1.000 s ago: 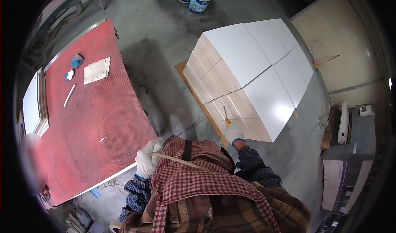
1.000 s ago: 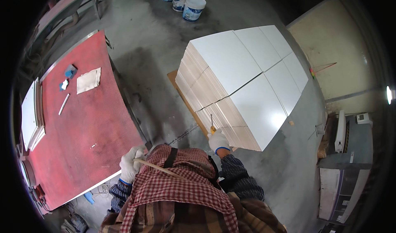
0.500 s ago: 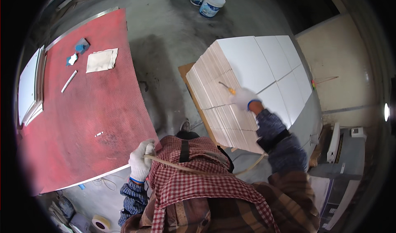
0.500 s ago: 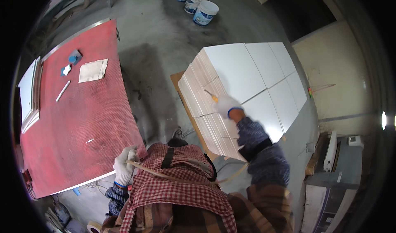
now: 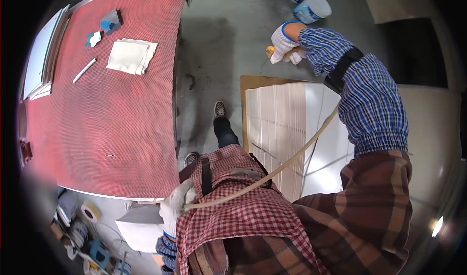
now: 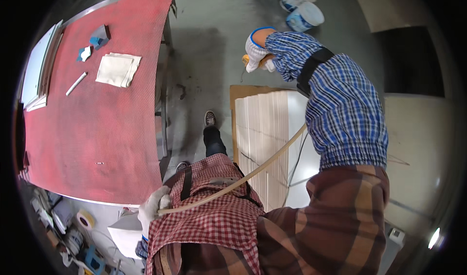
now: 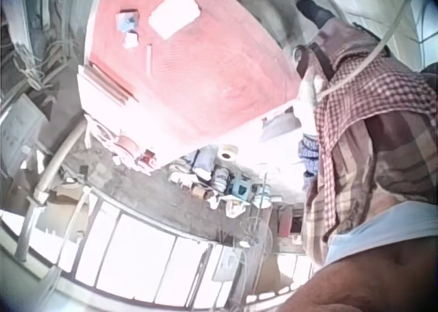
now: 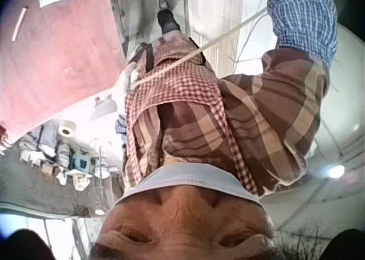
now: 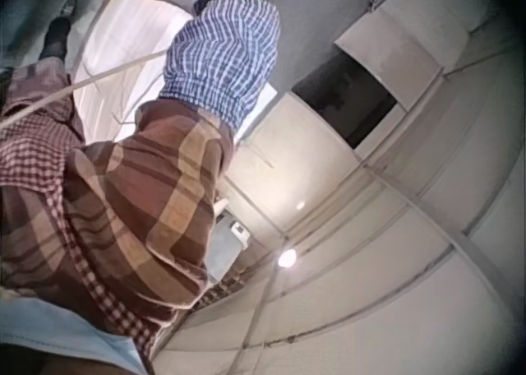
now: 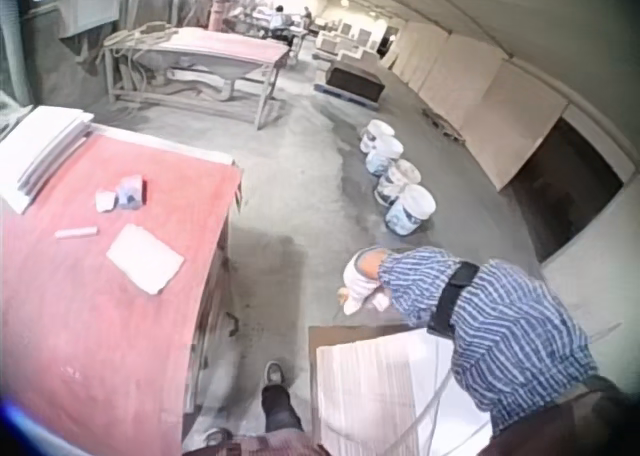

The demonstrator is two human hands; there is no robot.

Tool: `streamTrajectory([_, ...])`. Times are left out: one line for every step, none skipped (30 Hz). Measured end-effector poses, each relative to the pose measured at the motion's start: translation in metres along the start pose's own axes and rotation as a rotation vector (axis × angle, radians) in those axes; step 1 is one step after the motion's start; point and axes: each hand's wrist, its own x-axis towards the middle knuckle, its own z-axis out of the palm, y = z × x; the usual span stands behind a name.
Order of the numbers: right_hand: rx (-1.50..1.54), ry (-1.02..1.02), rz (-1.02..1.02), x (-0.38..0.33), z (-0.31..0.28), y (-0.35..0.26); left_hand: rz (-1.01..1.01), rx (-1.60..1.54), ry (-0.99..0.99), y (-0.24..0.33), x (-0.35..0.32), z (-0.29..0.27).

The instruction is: Cleaning and wiping dust off white furniture panels in a factory setting.

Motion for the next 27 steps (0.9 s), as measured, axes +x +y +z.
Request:
streamTrajectory([-0.086,-0.053,-0.023,0.027,-0.015,0.0,-0.03,0.002,0.013,0.023,0.003,0.009])
streamTrajectory([-0.168,-0.105,-0.044,0.052,-0.027,0.004,0.21,0.19,0.175,0.051,0.004,0.022])
streamTrajectory([-0.176,-0.127,-0.071,0.075,-0.027,0.006,0.444,0.388,0.326,0.072,0.001,0.033])
streamTrajectory([-0.192,-0.15,-0.121,0.095,-0.025,0.011,0.42,0.275,0.294,0.085,0.002,0.04])
streamTrajectory([-0.203,-0.175,-0.167,0.113,-0.022,0.021,0.394,0.291,0.284,0.095,0.004,0.044])
streamTrajectory([-0.139,-0.179,-0.114,0.12,-0.029,0.035,0.396,0.366,0.258,0.103,0.012,0.05])
streamTrajectory([-0.136,-0.192,-0.124,0.139,-0.033,0.052,0.399,0.437,0.227,0.106,0.02,0.057])
streamTrajectory([-0.084,-0.271,-0.11,0.162,-0.034,0.074,0.421,0.465,0.187,0.101,0.029,0.06])
streamTrajectory([-0.031,-0.351,-0.092,0.187,-0.032,0.098,0.413,0.473,0.172,0.116,0.04,0.067])
streamTrajectory([0.026,-0.409,-0.006,0.204,-0.03,0.118,0.374,0.399,0.195,0.137,0.049,0.078])
streamTrajectory([0.03,-0.388,0.001,0.216,-0.026,0.146,0.337,0.324,0.214,0.152,0.06,0.086])
streamTrajectory([-0.044,-0.379,-0.037,0.221,-0.022,0.158,0.371,0.407,0.207,0.146,0.068,0.089])
streamTrajectory([-0.114,-0.369,-0.069,0.225,-0.02,0.181,0.368,0.407,0.19,0.154,0.077,0.094])
streamTrajectory([-0.106,-0.352,-0.046,0.232,-0.014,0.212,0.318,0.393,0.176,0.165,0.086,0.099])
streamTrajectory([-0.093,-0.335,-0.003,0.228,-0.006,0.249,0.279,0.37,0.151,0.174,0.094,0.1])
streamTrajectory([-0.107,-0.323,0.027,0.218,-0.003,0.277,0.231,0.377,0.08,0.179,0.103,0.096])
streamTrajectory([-0.077,-0.365,0.079,0.223,0.004,0.309,0.27,0.422,0.127,0.177,0.112,0.097])
streamTrajectory([-0.131,-0.378,0.176,0.218,0.014,0.344,0.311,0.423,0.15,0.175,0.124,0.096])
streamTrajectory([-0.072,-0.428,0.29,0.22,0.026,0.381,0.35,0.42,0.19,0.169,0.136,0.096])
streamTrajectory([-0.024,-0.411,0.336,0.206,0.03,0.402,0.266,0.437,0.216,0.166,0.137,0.095])
streamTrajectory([-0.089,-0.341,0.356,0.2,0.052,0.445,0.195,0.449,0.236,0.163,0.14,0.091])
streamTrajectory([-0.054,-0.27,0.309,0.189,0.073,0.482,0.28,0.509,0.211,0.163,0.15,0.084])
streamTrajectory([-0.1,-0.19,0.323,0.185,0.092,0.514,0.259,0.587,0.231,0.154,0.15,0.079])
streamTrajectory([-0.143,-0.115,0.341,0.181,0.116,0.553,0.266,0.601,0.231,0.148,0.155,0.074])
streamTrajectory([-0.179,-0.109,0.374,0.116,0.178,0.648,0.264,0.562,0.242,0.129,0.16,0.065])
streamTrajectory([-0.024,0.005,0.627,0.13,0.123,0.686,0.293,0.464,0.232,0.098,0.179,0.063])
streamTrajectory([-0.009,-0.003,0.605,0.143,0.135,0.689,0.287,0.492,0.236,0.111,0.177,0.064])
